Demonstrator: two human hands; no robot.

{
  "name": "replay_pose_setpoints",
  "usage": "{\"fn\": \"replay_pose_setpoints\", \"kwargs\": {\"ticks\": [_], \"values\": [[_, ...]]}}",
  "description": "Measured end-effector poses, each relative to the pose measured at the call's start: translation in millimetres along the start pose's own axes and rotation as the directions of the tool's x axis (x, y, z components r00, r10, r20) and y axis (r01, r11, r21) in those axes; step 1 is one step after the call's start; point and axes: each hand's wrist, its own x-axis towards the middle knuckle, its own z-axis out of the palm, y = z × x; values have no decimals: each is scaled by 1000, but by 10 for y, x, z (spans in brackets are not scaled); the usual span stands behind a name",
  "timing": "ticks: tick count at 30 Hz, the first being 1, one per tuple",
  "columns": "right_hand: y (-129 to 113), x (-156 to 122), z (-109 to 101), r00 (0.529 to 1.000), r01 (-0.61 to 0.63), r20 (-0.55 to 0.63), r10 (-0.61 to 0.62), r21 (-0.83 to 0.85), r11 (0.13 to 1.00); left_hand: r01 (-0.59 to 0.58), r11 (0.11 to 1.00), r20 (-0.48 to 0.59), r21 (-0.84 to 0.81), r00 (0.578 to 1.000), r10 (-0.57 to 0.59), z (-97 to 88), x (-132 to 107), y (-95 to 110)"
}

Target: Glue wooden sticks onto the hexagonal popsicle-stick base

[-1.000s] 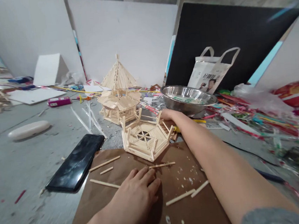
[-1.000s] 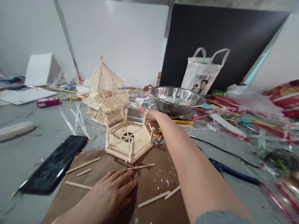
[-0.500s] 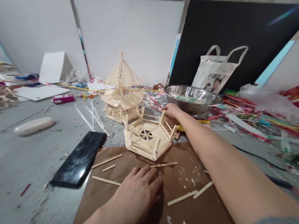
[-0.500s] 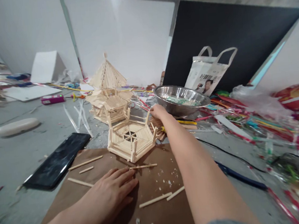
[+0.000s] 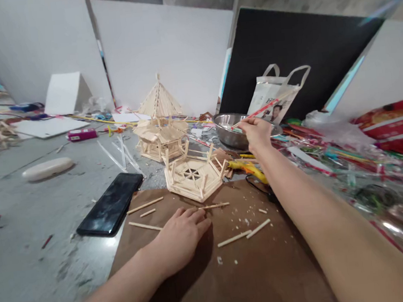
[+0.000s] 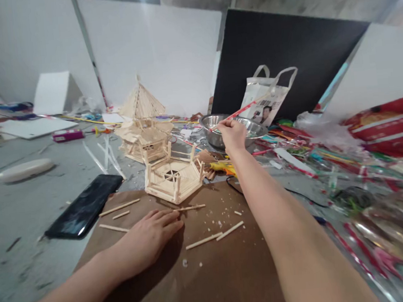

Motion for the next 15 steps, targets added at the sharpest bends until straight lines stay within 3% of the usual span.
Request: {"fn": "replay_pose_setpoints", "kwargs": {"ticks": [3,6,9,11,15], "values": [[-167,-233,-286,995,-88,-23,96,240,967,-20,1000,-9,1,1000,20,22,0,-67],[-354,-557,-584,980,-195,47,191,386,902,-34,999,-15,6,999,35,53,8,-163],[-519,-895,-840,934,-350,202,296,334,875,-19,999,-44,27,999,20,56,10,-219],[-577,-1082,-975,899,-392,315,304,275,878,-2,999,-72,39,997,5,16,4,-184],[-518,-1289,-1166,828,-431,494,266,256,865,9,999,-166,52,986,0,-129,-24,100]]}}
